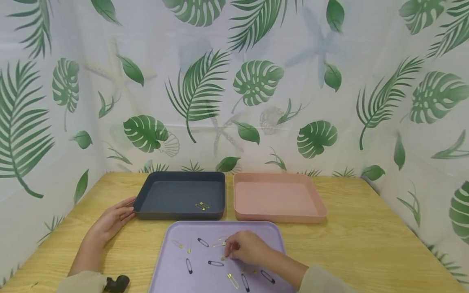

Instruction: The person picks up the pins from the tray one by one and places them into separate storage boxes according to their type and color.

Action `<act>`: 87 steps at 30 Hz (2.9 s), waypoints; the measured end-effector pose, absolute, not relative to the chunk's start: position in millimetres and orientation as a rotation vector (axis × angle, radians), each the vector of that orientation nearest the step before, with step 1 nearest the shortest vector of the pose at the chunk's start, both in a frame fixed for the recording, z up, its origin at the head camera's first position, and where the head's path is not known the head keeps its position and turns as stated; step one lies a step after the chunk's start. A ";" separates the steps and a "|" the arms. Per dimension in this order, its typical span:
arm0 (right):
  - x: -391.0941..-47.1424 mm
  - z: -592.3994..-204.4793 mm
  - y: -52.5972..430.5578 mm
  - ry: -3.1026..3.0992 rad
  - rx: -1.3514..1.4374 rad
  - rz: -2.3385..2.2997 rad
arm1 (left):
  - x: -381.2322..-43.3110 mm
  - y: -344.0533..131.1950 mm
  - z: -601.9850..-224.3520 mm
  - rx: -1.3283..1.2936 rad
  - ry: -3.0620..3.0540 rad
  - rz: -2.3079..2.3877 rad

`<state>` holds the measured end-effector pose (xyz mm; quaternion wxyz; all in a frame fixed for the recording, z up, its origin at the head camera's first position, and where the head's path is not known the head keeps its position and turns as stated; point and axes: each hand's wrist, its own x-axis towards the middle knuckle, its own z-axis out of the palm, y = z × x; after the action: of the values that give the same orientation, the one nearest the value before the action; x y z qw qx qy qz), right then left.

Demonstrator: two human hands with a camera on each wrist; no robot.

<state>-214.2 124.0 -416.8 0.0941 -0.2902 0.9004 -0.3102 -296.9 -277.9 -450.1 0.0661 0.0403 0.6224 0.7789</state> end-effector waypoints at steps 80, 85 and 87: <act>-329.3 -391.4 34.6 2.905 -0.588 -0.988 | -295.7 -276.0 -448.3 0.119 1.904 2.327; -333.3 -399.3 29.5 2.924 -0.576 -1.004 | -295.1 -276.5 -447.9 0.097 1.890 2.337; -333.8 -401.7 28.3 2.933 -0.566 -0.999 | -294.9 -276.5 -447.7 0.092 1.886 2.342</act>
<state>-333.8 28.3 -401.7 -0.0041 -0.1798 0.9312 -0.3170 -294.9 -276.5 -447.7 0.0668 0.0305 0.6255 0.7768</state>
